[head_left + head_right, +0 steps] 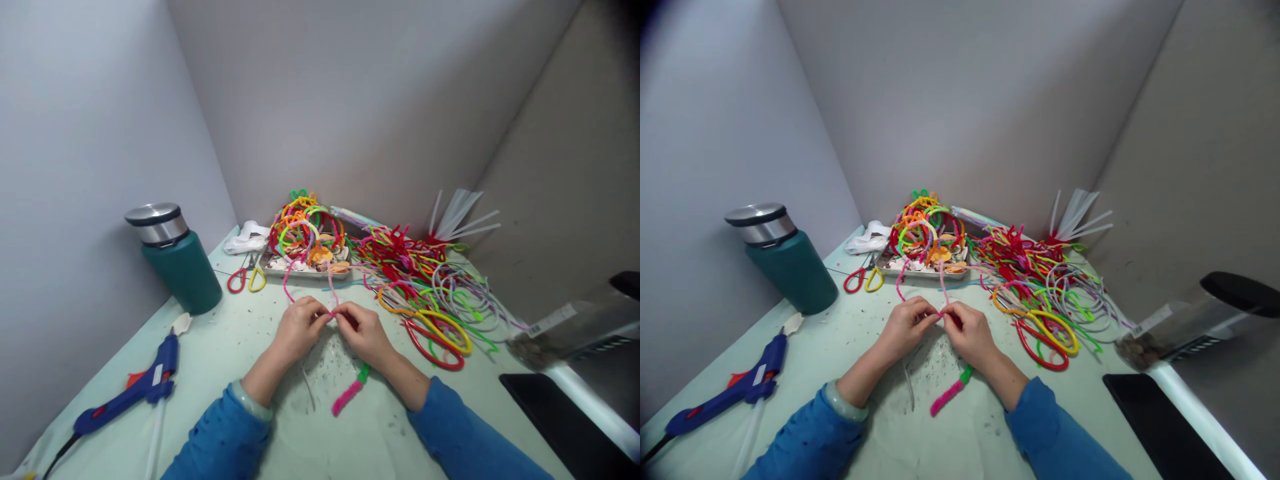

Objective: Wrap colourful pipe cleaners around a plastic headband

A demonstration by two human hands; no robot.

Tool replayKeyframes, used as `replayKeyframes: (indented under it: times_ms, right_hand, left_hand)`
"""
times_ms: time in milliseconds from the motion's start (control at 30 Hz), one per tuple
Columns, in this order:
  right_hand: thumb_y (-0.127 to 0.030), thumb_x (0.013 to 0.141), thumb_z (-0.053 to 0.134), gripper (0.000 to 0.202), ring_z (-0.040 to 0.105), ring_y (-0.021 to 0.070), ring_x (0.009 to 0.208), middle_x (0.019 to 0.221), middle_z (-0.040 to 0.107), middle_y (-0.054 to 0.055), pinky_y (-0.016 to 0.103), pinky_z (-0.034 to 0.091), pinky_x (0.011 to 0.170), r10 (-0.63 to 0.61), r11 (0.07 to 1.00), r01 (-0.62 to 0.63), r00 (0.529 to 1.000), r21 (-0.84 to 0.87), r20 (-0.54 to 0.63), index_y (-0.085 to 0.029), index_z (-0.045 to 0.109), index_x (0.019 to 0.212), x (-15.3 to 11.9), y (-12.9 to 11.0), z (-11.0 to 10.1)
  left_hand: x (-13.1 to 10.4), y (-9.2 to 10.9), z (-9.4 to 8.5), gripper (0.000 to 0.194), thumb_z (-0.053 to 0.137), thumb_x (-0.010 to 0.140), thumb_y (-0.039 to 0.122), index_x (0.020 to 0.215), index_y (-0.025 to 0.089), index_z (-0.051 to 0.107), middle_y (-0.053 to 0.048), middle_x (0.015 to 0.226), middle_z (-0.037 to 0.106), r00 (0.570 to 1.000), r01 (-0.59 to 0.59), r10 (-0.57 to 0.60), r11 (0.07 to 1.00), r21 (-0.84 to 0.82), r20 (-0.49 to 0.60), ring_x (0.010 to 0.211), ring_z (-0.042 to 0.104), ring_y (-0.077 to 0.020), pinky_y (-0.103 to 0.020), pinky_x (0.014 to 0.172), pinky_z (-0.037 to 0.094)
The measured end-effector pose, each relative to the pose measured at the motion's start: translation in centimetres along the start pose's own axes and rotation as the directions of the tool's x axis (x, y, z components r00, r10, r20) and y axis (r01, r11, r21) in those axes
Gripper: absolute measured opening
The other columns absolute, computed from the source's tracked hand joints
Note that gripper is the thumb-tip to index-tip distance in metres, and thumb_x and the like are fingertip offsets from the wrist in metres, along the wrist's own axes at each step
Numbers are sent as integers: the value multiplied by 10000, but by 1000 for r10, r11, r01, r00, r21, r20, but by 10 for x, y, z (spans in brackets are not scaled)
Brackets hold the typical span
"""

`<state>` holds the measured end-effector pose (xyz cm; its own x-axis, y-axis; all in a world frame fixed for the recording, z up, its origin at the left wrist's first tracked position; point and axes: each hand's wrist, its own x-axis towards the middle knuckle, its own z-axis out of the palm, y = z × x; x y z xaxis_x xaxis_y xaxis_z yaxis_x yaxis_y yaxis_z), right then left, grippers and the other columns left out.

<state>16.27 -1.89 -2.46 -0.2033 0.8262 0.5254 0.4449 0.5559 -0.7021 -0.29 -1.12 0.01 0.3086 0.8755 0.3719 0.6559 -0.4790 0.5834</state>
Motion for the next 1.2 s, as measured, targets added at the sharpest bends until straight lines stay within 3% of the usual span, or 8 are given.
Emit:
replayKeyframes:
  times_ms: [133,300,533,633,800,933,1067,1200]
  right_hand:
    - [-166,822,488,129,538,124,640,740,613,7,227,396,616,1,1000,-1,1000,1,6,-177,614,851,-1,0,0]
    - [-163,823,485,127,540,125,644,740,611,7,228,396,616,-13,1000,13,1000,17,11,-178,610,846,0,1,0]
    - [-154,817,485,133,551,126,661,752,622,10,228,405,631,-19,1000,19,1000,21,6,-176,615,834,0,-1,-1]
    - [-148,812,485,142,551,125,659,754,625,10,229,407,627,-15,1000,15,1000,14,6,-177,620,841,0,-2,-1]
    - [-156,813,479,151,553,130,662,765,630,18,233,412,624,-17,1000,17,1000,10,18,-179,624,847,0,-2,-1]
    - [-169,823,472,153,546,133,654,756,627,22,236,411,616,-17,1000,17,1000,4,15,-179,621,854,0,-1,-1]
    - [-172,825,473,155,547,133,652,746,626,22,235,408,608,-15,1000,15,1000,2,22,-179,624,855,0,0,0]
    - [-167,824,476,152,553,133,665,759,627,19,233,409,617,0,1000,0,1000,6,25,-180,625,855,0,0,0]
  left_hand:
    - [0,2,-1,180,546,798,274,753,154,672,-31,726,632,998,52,-49,996,-72,48,668,532,-123,-225,623,365]
    - [2,2,0,236,550,771,331,714,132,664,-6,607,592,961,259,-219,928,-269,168,567,477,-102,-213,533,333]
    - [3,1,0,305,627,674,403,771,115,605,12,528,536,792,608,-388,572,-550,472,431,456,-80,-207,447,349]
    - [3,1,-3,272,654,625,320,786,108,597,-10,577,574,777,627,-367,521,-579,512,474,503,-88,-212,485,396]
    - [2,0,0,165,580,659,258,759,127,575,26,491,528,813,573,-362,634,-519,456,408,454,-78,-192,432,346]
    - [1,-2,2,170,541,699,260,784,138,623,51,422,474,868,477,-375,811,-338,326,384,425,-84,-190,423,300]
    - [-1,-2,1,152,574,678,222,765,158,681,42,496,531,953,284,-264,949,-138,150,462,426,-79,-192,485,305]
    - [-1,0,0,151,594,681,212,787,187,699,32,582,596,978,188,-181,980,-63,102,533,467,-88,-192,540,325]
